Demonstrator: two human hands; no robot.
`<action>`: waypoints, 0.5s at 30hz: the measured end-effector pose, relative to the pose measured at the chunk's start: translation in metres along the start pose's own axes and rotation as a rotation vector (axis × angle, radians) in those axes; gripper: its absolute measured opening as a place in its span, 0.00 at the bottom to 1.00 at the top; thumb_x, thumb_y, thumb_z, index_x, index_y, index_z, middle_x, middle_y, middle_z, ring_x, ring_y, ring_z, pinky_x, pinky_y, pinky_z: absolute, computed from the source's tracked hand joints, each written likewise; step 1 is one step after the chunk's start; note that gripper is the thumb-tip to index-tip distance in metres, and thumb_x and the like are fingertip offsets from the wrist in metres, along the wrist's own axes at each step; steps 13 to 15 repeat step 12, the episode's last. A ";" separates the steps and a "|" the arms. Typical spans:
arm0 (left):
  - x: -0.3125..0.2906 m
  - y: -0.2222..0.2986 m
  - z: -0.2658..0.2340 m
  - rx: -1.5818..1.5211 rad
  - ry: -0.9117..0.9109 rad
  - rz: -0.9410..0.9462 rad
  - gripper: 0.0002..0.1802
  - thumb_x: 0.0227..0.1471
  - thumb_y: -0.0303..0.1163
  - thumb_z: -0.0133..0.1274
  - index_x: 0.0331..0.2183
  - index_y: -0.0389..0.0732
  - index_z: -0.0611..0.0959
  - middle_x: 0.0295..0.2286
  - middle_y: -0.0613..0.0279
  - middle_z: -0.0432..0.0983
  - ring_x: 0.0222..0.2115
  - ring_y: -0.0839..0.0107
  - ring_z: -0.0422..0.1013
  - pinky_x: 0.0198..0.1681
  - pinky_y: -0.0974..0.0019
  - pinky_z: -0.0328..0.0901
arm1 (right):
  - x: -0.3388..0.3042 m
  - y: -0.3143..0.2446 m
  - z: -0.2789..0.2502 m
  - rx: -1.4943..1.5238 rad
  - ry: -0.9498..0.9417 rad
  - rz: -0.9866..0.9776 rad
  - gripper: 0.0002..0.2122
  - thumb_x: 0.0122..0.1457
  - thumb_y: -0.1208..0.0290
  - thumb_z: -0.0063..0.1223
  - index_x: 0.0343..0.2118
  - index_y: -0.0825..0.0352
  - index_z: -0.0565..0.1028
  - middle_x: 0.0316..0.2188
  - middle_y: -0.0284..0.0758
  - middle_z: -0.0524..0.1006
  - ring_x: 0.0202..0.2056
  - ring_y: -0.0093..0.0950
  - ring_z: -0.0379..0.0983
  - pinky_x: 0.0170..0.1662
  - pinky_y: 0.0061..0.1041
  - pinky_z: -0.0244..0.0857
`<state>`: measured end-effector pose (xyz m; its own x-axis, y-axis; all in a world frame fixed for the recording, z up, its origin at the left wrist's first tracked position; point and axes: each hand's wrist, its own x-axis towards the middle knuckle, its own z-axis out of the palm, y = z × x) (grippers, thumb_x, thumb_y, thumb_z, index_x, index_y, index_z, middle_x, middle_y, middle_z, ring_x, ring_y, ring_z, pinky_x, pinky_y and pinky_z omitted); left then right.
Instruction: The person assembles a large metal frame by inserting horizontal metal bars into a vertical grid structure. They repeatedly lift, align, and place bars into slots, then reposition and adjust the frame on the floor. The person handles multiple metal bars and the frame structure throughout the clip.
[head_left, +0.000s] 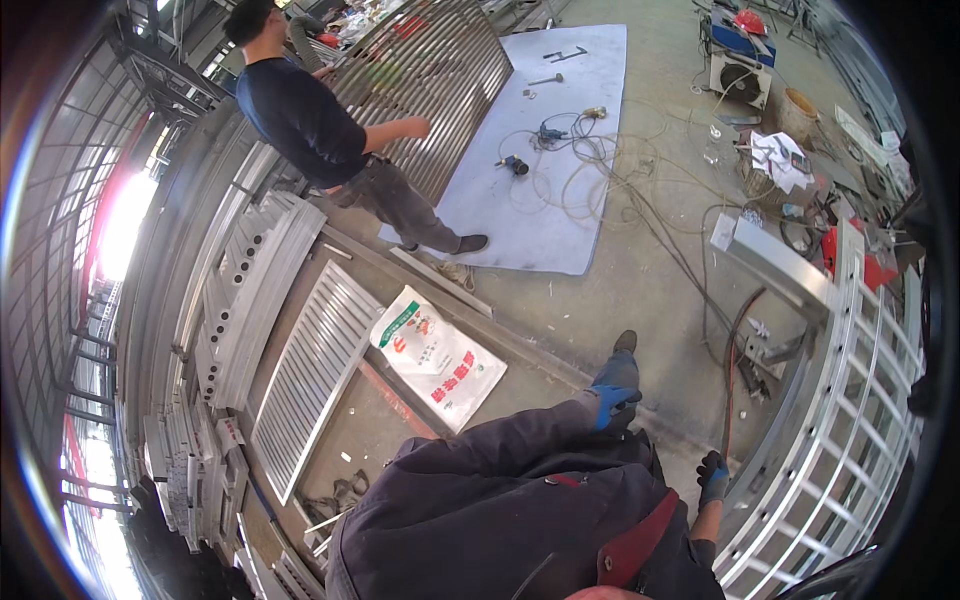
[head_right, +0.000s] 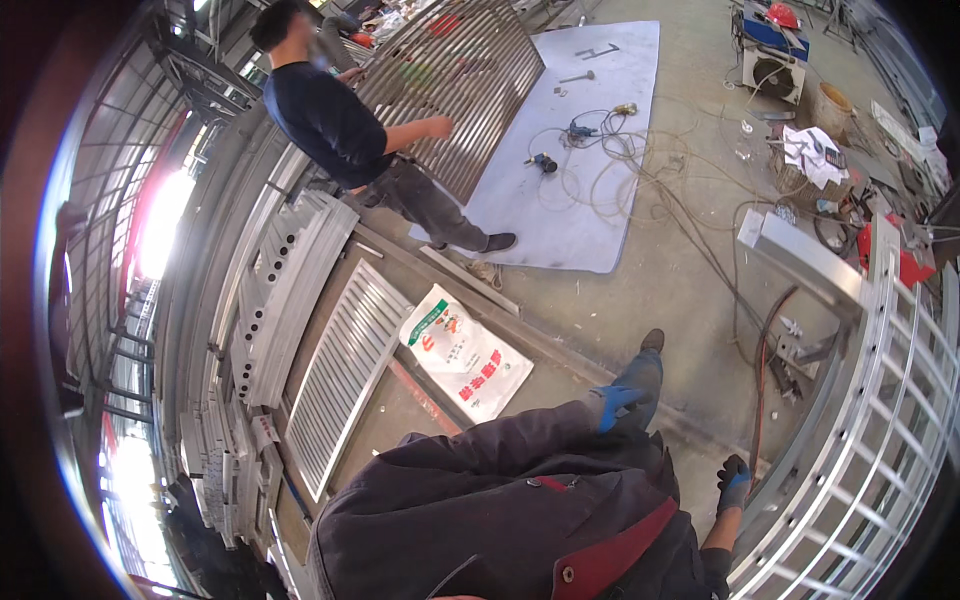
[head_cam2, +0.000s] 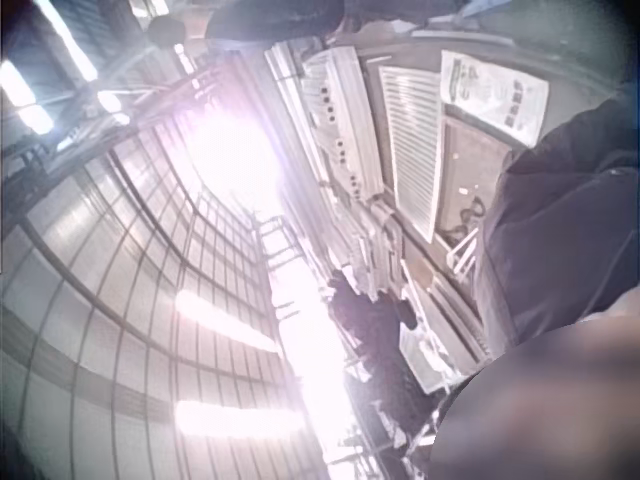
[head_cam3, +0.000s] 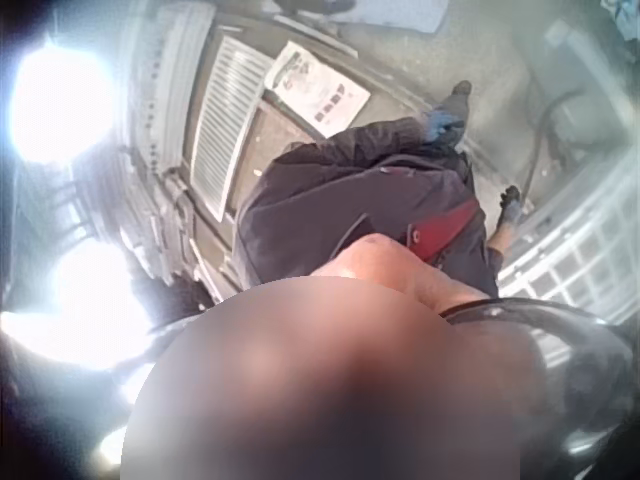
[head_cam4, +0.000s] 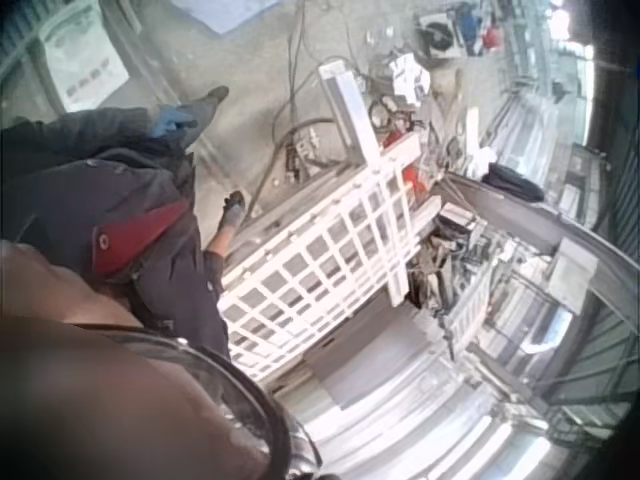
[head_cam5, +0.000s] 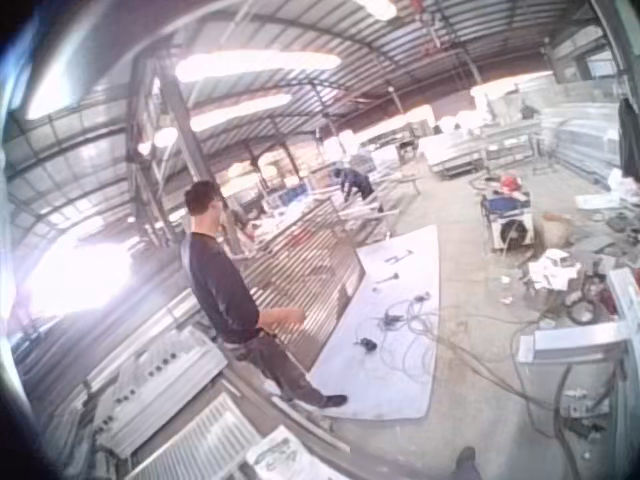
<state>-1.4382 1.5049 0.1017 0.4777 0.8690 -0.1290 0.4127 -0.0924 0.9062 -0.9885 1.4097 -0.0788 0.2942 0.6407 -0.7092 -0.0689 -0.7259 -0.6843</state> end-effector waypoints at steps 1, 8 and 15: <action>0.025 0.010 -0.007 0.038 -0.026 -0.070 0.26 0.60 0.40 0.57 0.58 0.47 0.76 0.42 0.47 0.81 0.42 0.52 0.79 0.42 0.55 0.73 | 0.020 -0.018 -0.002 0.018 -0.005 -0.033 0.12 0.65 0.51 0.52 0.40 0.54 0.74 0.29 0.27 0.74 0.21 0.25 0.69 0.20 0.26 0.55; 0.206 -0.004 -0.114 0.035 -0.039 -0.107 0.23 0.60 0.39 0.52 0.55 0.41 0.78 0.46 0.46 0.79 0.47 0.49 0.77 0.47 0.51 0.71 | 0.225 -0.095 0.029 0.302 -0.087 0.328 0.20 0.65 0.43 0.47 0.52 0.50 0.74 0.37 0.28 0.78 0.35 0.34 0.75 0.34 0.40 0.64; 0.282 0.013 -0.172 0.104 -0.081 -0.257 0.23 0.62 0.46 0.49 0.52 0.42 0.79 0.46 0.47 0.79 0.47 0.47 0.76 0.49 0.51 0.71 | 0.246 -0.116 -0.020 0.415 -0.192 0.473 0.12 0.66 0.45 0.41 0.39 0.43 0.73 0.33 0.22 0.71 0.39 0.24 0.67 0.39 0.39 0.59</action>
